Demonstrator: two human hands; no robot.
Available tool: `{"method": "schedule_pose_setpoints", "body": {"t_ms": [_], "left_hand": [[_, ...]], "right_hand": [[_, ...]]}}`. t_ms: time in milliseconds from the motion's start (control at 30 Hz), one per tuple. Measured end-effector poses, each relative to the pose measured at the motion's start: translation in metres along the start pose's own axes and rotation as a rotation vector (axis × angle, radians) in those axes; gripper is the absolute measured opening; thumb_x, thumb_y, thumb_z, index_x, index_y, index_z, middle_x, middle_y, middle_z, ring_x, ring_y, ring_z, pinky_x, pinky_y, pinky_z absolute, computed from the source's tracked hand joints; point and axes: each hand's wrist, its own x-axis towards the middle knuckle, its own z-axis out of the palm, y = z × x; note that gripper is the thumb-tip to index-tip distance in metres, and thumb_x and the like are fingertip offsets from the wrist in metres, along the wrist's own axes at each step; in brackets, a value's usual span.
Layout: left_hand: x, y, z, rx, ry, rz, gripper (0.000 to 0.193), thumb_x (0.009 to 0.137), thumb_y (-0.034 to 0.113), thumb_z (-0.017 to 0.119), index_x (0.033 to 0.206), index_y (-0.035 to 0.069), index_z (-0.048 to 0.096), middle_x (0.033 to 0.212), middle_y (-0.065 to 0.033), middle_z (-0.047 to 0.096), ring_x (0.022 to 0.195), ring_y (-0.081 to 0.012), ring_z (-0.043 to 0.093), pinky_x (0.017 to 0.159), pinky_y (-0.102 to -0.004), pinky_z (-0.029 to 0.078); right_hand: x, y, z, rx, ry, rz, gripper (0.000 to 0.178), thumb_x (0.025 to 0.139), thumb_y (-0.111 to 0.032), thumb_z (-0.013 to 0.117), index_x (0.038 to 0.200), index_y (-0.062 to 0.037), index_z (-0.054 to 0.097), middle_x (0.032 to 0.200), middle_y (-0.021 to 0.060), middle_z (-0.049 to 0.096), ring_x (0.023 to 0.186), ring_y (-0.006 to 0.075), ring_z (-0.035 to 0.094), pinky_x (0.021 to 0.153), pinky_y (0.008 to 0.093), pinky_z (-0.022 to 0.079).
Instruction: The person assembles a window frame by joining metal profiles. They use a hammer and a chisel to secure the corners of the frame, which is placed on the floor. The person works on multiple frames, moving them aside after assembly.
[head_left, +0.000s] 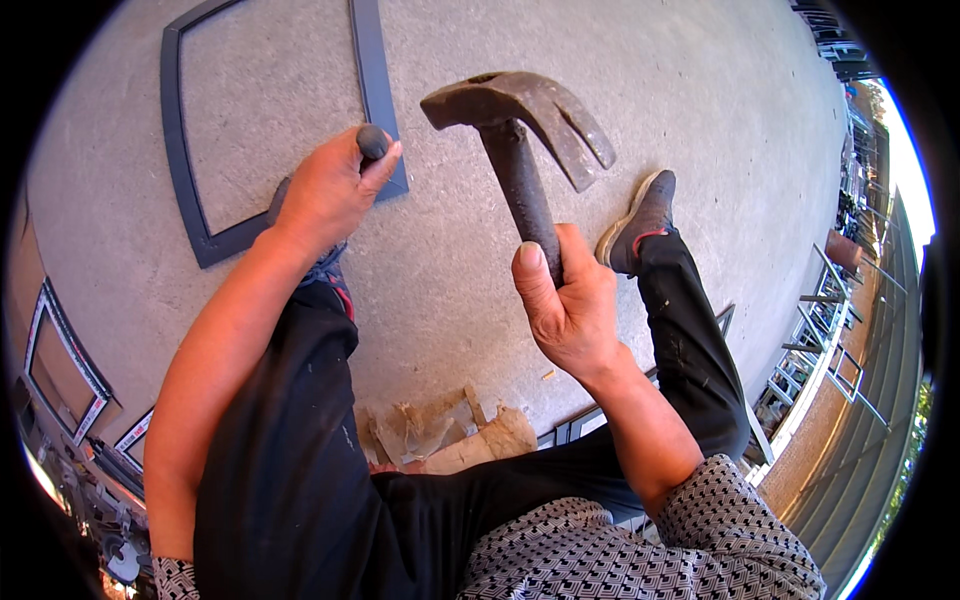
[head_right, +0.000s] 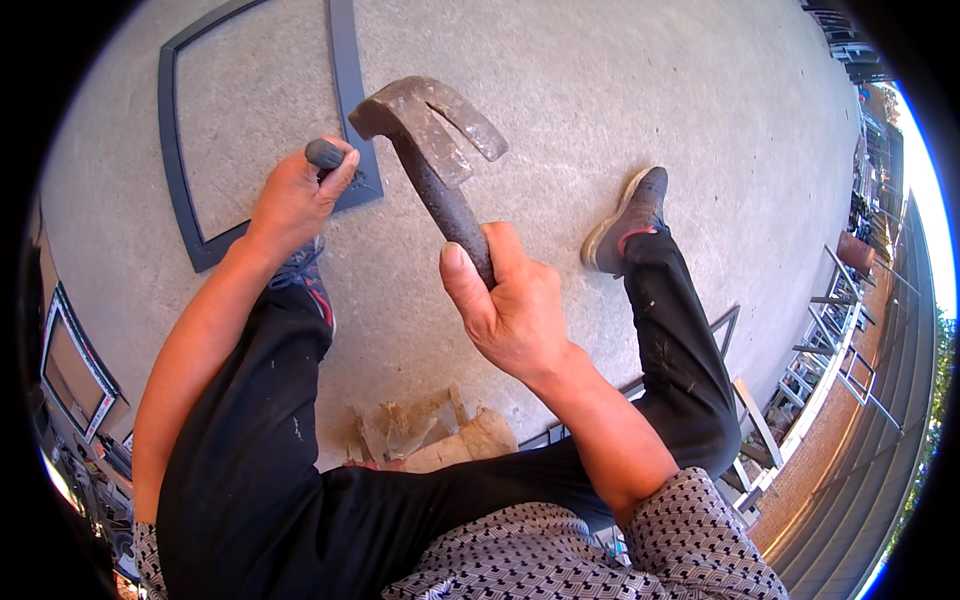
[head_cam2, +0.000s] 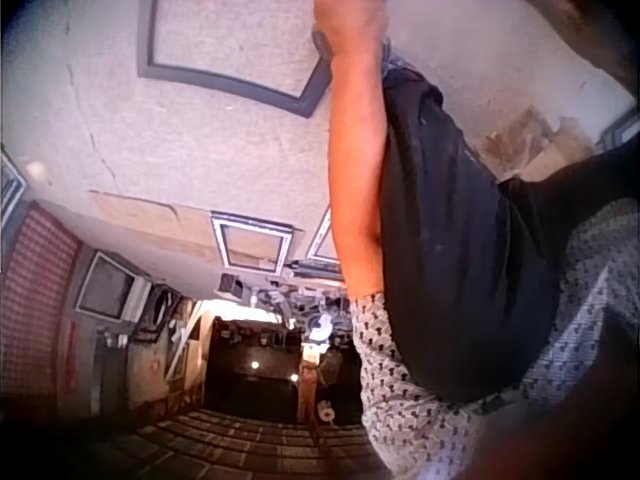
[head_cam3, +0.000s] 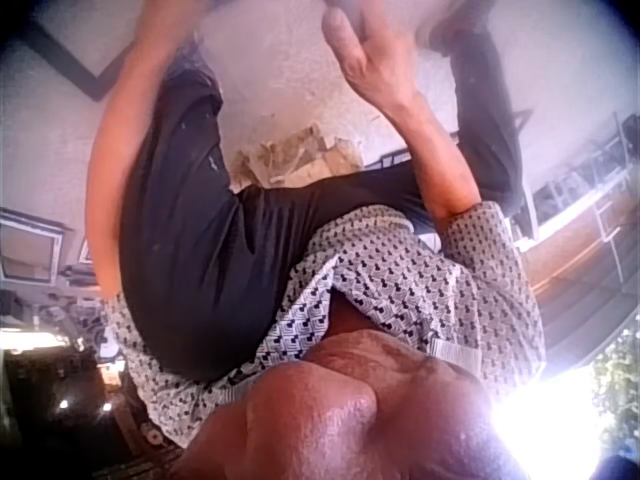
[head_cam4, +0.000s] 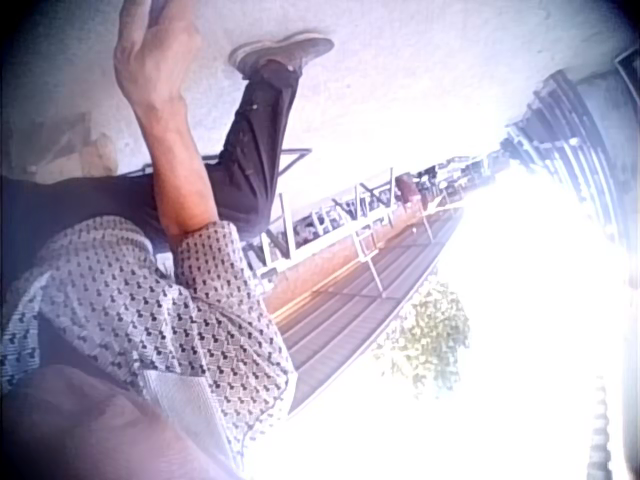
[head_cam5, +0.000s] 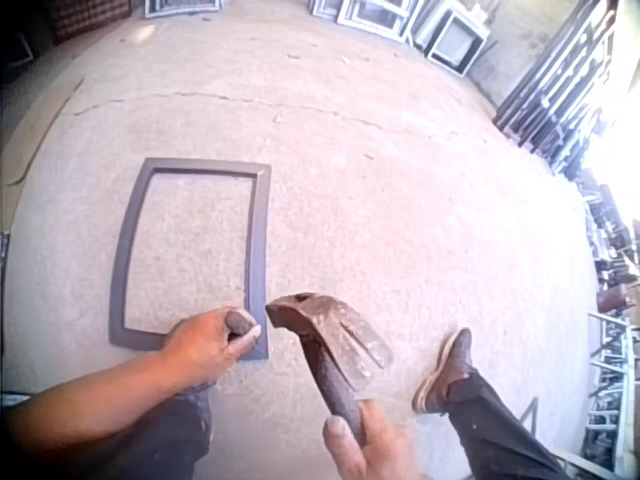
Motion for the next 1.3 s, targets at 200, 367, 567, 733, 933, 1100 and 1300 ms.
{"method": "schedule_pose_setpoints", "body": {"t_ms": [200, 367, 567, 733, 933, 1100, 1300], "left_hand": [[0.001, 0.014, -0.003, -0.013, -0.036, 0.017, 0.030, 0.106, 0.035, 0.062, 0.098, 0.006, 0.062, 0.088, -0.0113, 0.064, 0.083, -0.0283, 0.063, 0.078, -0.0390, 0.051], [0.001, 0.011, -0.002, 0.059, -0.010, 0.168, 0.029, 0.106, 0.037, 0.060, 0.104, 0.008, 0.064, 0.092, -0.0135, 0.067, 0.090, -0.0341, 0.068, 0.080, -0.0434, 0.053], [0.000, 0.010, -0.008, 0.076, -0.069, -0.171, 0.030, 0.104, 0.036, 0.067, 0.113, 0.007, 0.068, 0.085, -0.0071, 0.066, 0.080, -0.0217, 0.065, 0.079, -0.0368, 0.053], [-0.007, -0.021, -0.040, -0.329, 0.307, -0.270, 0.051, 0.104, 0.053, 0.062, 0.113, 0.005, 0.072, 0.086, -0.0001, 0.063, 0.081, -0.0121, 0.058, 0.074, -0.0307, 0.050], [-0.054, -0.084, -0.111, -0.665, 0.844, -0.208, 0.024, 0.106, 0.023, 0.060, 0.104, 0.000, 0.070, 0.104, -0.0104, 0.068, 0.101, -0.0193, 0.068, 0.095, -0.0368, 0.057], [-0.109, -0.159, -0.116, -0.505, 0.910, -0.496, 0.026, 0.103, 0.029, 0.065, 0.097, 0.003, 0.066, 0.091, -0.0055, 0.062, 0.082, -0.0162, 0.062, 0.083, -0.0352, 0.058], [-0.126, -0.178, -0.079, -0.278, 0.717, -0.938, 0.046, 0.094, 0.047, 0.075, 0.089, 0.004, 0.062, 0.083, -0.0045, 0.058, 0.073, -0.0170, 0.060, 0.064, -0.0347, 0.056]], "right_hand": [[-0.001, -0.013, -0.008, 0.024, 0.086, -0.311, 0.031, 0.109, -0.032, 0.059, 0.101, -0.0026, 0.056, 0.068, 0.0024, 0.058, 0.059, 0.0108, 0.056, 0.055, 0.0293, 0.045], [-0.003, 0.002, 0.008, -0.240, -0.115, -0.088, 0.033, 0.105, -0.036, 0.065, 0.099, -0.0055, 0.053, 0.069, 0.0236, 0.064, 0.066, 0.0474, 0.066, 0.058, 0.0519, 0.051], [-0.004, 0.009, 0.011, -0.027, -0.025, 0.081, 0.036, 0.108, -0.039, 0.061, 0.098, -0.0048, 0.055, 0.062, 0.0149, 0.059, 0.056, 0.0308, 0.064, 0.054, 0.0422, 0.049], [0.004, 0.061, 0.029, 0.287, -0.099, 0.447, 0.040, 0.108, -0.044, 0.061, 0.093, -0.0071, 0.057, 0.063, 0.0013, 0.054, 0.050, 0.0125, 0.053, 0.048, 0.0321, 0.043], [0.001, 0.116, 0.053, 0.827, -0.185, 0.885, 0.037, 0.105, -0.045, 0.065, 0.093, -0.0169, 0.044, 0.063, -0.0058, 0.042, 0.045, 0.0065, 0.037, 0.041, 0.0260, 0.034], [-0.020, 0.157, 0.083, 0.751, -0.107, 0.957, 0.035, 0.106, -0.043, 0.064, 0.094, -0.0138, 0.047, 0.064, -0.0021, 0.048, 0.047, 0.0117, 0.047, 0.044, 0.0312, 0.043], [-0.028, 0.199, 0.096, 0.160, -0.223, 0.775, 0.037, 0.105, -0.040, 0.062, 0.094, -0.0038, 0.059, 0.076, 0.0152, 0.069, 0.065, 0.0274, 0.070, 0.064, 0.0433, 0.058]]}}
